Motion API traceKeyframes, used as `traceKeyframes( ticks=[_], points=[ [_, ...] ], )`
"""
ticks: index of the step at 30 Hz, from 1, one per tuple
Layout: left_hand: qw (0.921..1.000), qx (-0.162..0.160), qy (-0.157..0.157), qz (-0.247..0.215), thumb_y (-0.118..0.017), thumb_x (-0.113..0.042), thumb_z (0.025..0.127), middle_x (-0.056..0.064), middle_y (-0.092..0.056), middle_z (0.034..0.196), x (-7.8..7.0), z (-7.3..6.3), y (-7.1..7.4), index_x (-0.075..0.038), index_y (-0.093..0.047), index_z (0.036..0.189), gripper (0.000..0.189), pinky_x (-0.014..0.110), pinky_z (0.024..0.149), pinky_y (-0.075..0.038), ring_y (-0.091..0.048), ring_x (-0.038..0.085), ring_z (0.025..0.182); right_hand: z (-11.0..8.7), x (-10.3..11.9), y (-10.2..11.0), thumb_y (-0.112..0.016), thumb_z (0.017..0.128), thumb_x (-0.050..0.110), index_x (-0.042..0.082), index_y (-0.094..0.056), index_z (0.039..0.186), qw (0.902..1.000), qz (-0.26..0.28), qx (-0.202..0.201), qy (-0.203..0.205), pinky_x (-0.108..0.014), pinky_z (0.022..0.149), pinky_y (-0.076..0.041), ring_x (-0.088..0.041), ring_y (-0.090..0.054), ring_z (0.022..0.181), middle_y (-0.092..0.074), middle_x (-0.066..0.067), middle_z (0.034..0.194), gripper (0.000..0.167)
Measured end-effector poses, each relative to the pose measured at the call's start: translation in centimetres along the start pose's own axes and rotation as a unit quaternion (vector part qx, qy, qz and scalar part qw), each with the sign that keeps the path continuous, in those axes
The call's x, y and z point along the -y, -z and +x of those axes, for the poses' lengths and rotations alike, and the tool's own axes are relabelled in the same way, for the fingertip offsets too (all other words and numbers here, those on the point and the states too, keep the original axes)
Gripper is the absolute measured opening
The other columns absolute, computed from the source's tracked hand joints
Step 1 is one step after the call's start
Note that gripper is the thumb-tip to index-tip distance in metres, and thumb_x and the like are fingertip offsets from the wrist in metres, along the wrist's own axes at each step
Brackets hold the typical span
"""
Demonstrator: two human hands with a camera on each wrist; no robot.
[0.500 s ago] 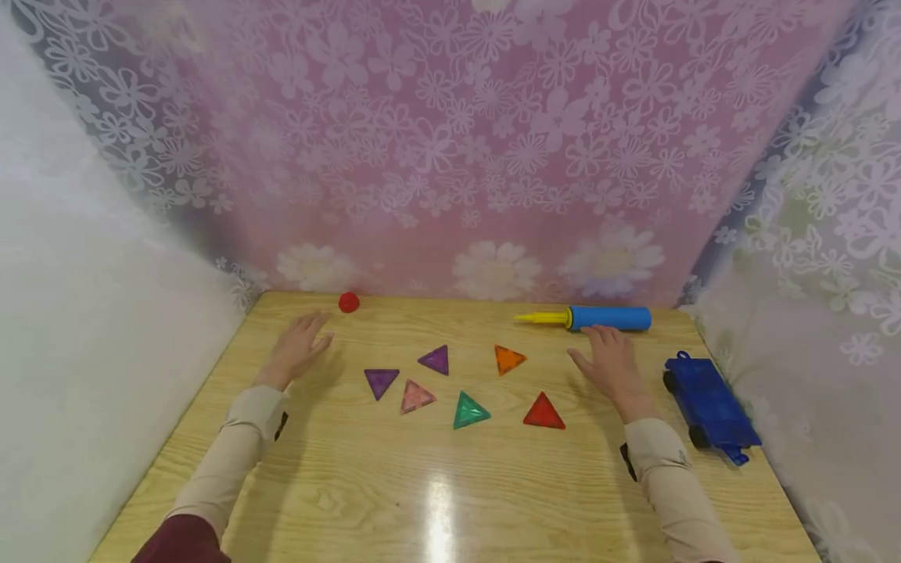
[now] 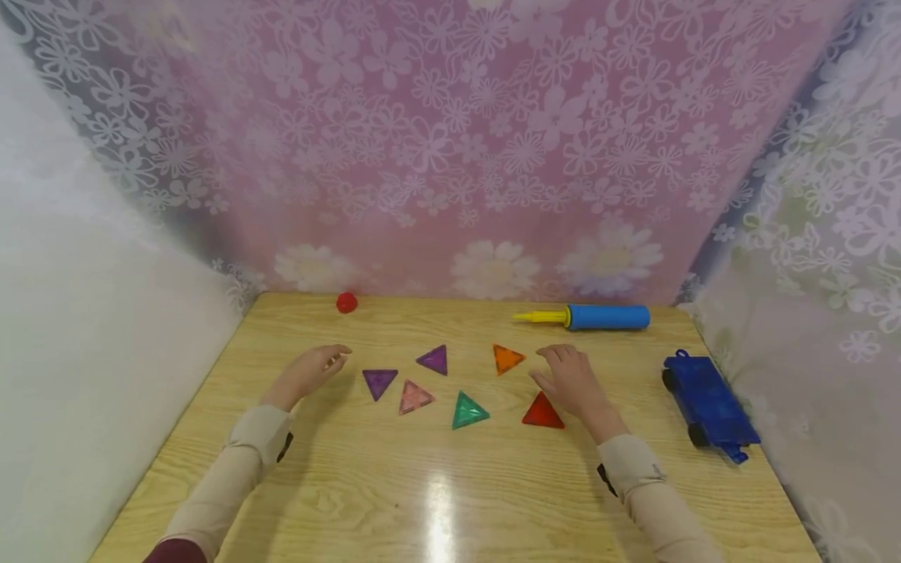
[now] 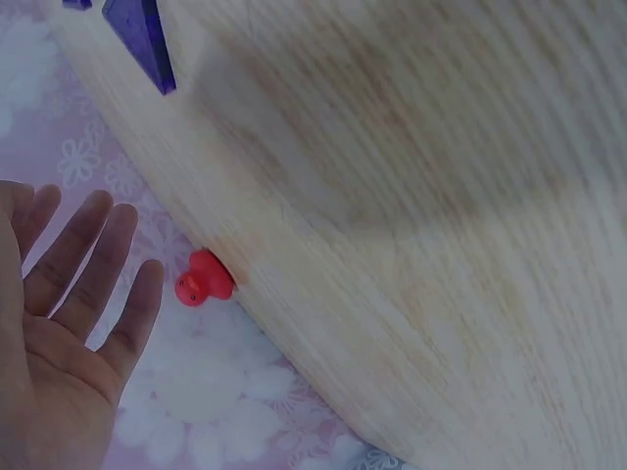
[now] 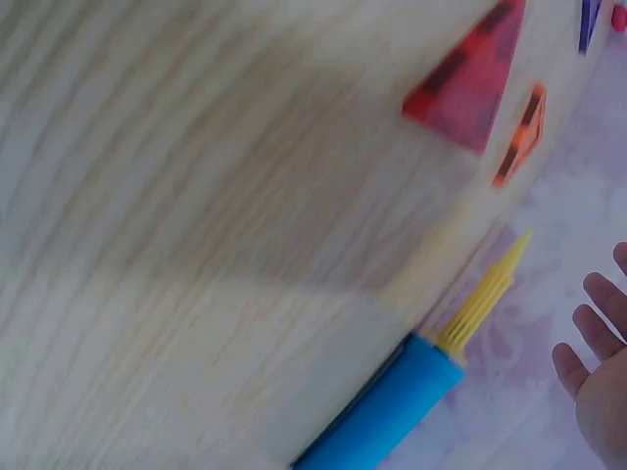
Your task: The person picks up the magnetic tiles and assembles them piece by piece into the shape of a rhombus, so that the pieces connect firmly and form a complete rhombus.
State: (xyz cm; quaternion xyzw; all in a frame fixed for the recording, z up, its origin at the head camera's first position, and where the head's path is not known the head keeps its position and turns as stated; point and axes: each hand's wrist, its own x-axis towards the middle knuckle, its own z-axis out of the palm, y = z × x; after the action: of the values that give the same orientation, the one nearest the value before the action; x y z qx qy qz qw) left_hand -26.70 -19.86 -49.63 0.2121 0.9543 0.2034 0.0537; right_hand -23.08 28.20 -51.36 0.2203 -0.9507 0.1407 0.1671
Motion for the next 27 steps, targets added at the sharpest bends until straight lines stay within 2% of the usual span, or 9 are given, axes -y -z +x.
traceKeyframes(
  ticks=[5,10,15,20,27],
  points=[
    [0.9995,0.000,-0.030,0.011,-0.048,-0.020,0.101,0.017,-0.061,0.123,-0.8,-0.5,-1.0,-0.002,-0.057,0.125,0.032,0.049,0.100,-0.044,-0.056,0.035,0.115,-0.1,1.4,-1.2,-0.074,0.082,0.021,-0.002,-0.062,0.111,0.9990,0.011,-0.015,0.040,-0.057,0.079,-0.048,-0.039,-0.055,0.101,-0.062,-0.019,0.108,0.039],
    [0.9979,-0.007,-0.062,0.017,-0.052,-0.014,0.098,0.021,-0.056,0.126,-1.3,-1.1,-2.2,0.001,-0.058,0.124,0.030,0.051,0.103,-0.040,-0.050,0.039,0.120,-0.1,2.9,-2.4,-0.071,0.085,0.023,-0.002,-0.063,0.112,0.9977,0.029,0.005,0.061,-0.057,0.081,-0.047,-0.038,-0.056,0.101,-0.063,-0.017,0.108,0.037],
    [0.9975,0.001,-0.068,0.018,-0.053,-0.015,0.097,0.024,-0.050,0.134,-1.6,-1.6,-3.3,0.001,-0.055,0.128,0.035,0.051,0.105,-0.038,-0.046,0.041,0.124,-0.3,4.4,-3.6,-0.071,0.085,0.023,-0.001,-0.063,0.113,0.9967,0.047,0.012,0.065,-0.057,0.084,-0.046,-0.037,-0.056,0.104,-0.063,-0.018,0.111,0.038],
    [0.9962,-0.008,-0.083,0.024,-0.055,-0.014,0.095,0.026,-0.046,0.137,-1.9,-2.1,-4.4,0.001,-0.051,0.132,0.041,0.051,0.106,-0.037,-0.044,0.042,0.126,-0.5,5.8,-4.5,-0.071,0.083,0.023,-0.002,-0.061,0.116,0.9950,0.057,0.021,0.079,-0.059,0.089,-0.044,-0.040,-0.053,0.111,-0.060,-0.021,0.119,0.043],
    [0.9963,0.022,-0.077,0.032,-0.052,-0.024,0.098,0.021,-0.044,0.141,-2.4,-2.5,-5.7,-0.002,-0.047,0.138,0.046,0.054,0.109,-0.030,-0.037,0.042,0.132,-0.3,8.1,-5.6,-0.068,0.086,0.029,-0.001,-0.059,0.123,0.9916,0.069,0.067,0.087,-0.061,0.099,-0.036,-0.042,-0.046,0.122,-0.056,-0.021,0.128,0.049]
  ],
)
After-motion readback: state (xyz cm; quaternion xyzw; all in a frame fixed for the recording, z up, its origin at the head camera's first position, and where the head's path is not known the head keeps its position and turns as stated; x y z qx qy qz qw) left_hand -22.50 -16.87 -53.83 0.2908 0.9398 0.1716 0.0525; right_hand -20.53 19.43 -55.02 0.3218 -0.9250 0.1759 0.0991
